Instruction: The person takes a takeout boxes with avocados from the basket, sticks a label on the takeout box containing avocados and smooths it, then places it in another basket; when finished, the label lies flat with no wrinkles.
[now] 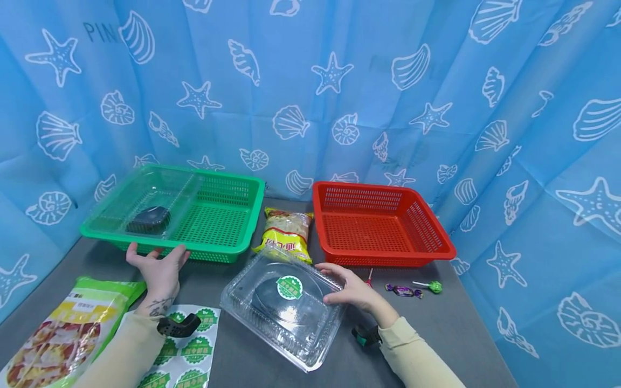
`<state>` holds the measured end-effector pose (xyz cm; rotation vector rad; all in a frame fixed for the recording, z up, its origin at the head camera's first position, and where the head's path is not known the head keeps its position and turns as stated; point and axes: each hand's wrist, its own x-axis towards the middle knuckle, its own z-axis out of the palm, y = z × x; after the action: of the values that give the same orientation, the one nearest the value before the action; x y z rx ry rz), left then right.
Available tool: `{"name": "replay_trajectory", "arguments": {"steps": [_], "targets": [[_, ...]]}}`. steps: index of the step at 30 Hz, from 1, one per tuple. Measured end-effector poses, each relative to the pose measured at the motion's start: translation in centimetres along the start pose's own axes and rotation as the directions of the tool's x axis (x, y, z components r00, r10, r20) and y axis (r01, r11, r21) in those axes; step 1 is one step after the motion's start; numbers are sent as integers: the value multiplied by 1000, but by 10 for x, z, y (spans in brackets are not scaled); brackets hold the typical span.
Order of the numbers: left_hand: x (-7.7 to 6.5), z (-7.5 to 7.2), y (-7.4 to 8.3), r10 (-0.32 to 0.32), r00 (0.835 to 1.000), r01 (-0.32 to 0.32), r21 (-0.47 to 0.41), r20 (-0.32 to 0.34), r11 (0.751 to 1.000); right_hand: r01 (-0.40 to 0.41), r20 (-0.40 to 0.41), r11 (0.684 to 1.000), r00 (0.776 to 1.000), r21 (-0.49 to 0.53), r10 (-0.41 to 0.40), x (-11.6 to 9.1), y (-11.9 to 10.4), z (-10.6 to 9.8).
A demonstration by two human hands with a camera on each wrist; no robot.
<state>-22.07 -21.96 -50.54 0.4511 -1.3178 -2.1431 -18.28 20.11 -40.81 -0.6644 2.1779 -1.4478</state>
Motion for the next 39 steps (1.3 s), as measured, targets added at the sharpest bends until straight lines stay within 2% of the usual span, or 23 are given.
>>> {"name": "replay_trajectory", "arguments": {"steps": [2,6,13,18,24,28,31,39], "targets": [[-2,0,1,0,1000,0,0,7,1000,-18,29,999,999,28,17,2,2,-1],[-3,1,2,-4,1000,4,-2,14,1000,-3,68,997,998,81,-3,3,8,-1],[-4,0,3,-3,1000,3,-3,19,1000,35,82,997,996,67,-41,9,37,-2],[-4,0,2,5,1000,-5,-4,15,1000,94,120,993,987,76,-103,7,36,0],[-2,0,0,23,1000,-23,-9,17,1000,163,99,986,981,32,-166,1,19,4],[-1,0,-1,28,1000,-28,-14,13,1000,157,88,987,983,39,-159,-4,3,7],[0,-1,-2,35,999,-35,-20,10,999,133,84,990,987,46,-137,-6,-1,8],[2,-2,-5,57,998,-57,-26,12,998,138,73,983,986,121,-148,-9,8,7]]}}
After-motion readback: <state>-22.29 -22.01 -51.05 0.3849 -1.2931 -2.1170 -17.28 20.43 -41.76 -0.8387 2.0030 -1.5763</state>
